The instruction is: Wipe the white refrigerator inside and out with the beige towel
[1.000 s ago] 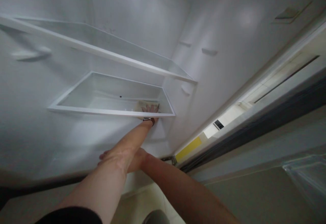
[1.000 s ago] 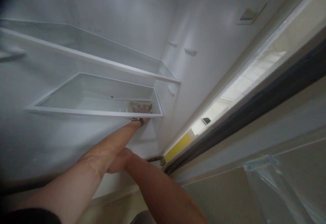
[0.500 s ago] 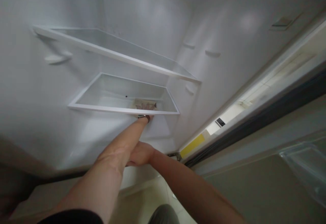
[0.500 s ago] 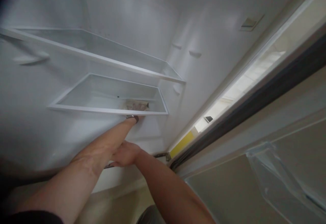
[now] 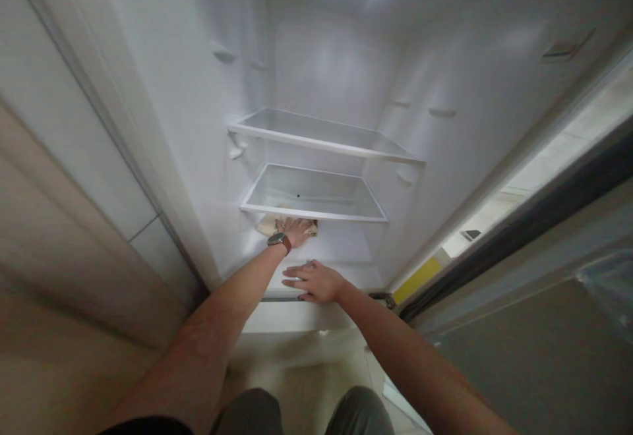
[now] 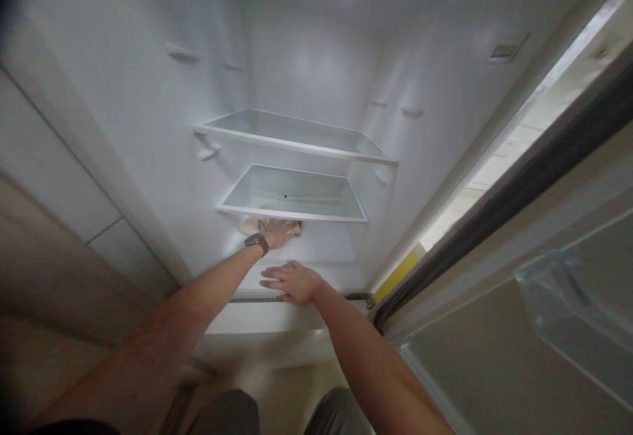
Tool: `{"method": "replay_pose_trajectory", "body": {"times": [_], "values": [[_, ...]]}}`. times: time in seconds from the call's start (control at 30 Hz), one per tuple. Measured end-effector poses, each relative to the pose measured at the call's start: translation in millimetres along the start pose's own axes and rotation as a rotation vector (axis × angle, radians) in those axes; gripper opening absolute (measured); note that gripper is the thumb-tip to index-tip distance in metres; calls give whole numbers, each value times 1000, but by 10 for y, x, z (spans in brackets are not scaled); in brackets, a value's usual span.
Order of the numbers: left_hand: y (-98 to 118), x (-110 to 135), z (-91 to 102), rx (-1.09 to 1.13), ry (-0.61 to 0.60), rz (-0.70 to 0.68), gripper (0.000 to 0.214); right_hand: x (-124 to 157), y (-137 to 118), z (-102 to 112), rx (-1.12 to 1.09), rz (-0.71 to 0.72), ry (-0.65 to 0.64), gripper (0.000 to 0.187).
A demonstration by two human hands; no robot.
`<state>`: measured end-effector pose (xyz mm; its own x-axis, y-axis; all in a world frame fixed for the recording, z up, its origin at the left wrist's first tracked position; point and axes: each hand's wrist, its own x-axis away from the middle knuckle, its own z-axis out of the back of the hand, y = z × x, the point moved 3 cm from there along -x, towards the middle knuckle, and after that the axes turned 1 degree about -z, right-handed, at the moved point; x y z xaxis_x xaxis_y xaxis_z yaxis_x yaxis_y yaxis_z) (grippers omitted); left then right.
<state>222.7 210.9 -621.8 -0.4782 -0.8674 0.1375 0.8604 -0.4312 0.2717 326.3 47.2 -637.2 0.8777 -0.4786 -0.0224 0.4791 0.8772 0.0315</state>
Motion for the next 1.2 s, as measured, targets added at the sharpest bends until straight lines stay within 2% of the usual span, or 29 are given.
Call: {"method": "replay_pose_trajectory", "body": {"times": [0.3,0.43,0.57,0.7,0.8,0.97,1.03,1.13,1.2], "values": [[172,564,-148,-45,-88,-53,64,-21,10,-16,-72,-37,-21,65],[238,684,-201,-42,-82,-75,65,-34,24,-47,-92,-33,-8,67],[385,639,-156,-36,-66,-82,64,-31,30,-64,-89,-48,-13,66],[543,522,49,-3,-33,-79,71,-25,13,-52,-75,-48,-28,66],[456,445,292,8,-20,-72,66,-25,-15,-5,-60,-39,-20,64],[82,350,605,-33,-41,-9,41,-25,-42,61,-57,-31,-20,61],[39,311,635,-38,-56,-8,34,-24,-44,67,-57,-28,-18,60],[105,237,614,-47,-88,-36,31,-23,-45,65,-57,-16,-8,60],[163,186,595,-59,-113,-55,38,-24,-46,63,-53,-10,-1,60]]}}
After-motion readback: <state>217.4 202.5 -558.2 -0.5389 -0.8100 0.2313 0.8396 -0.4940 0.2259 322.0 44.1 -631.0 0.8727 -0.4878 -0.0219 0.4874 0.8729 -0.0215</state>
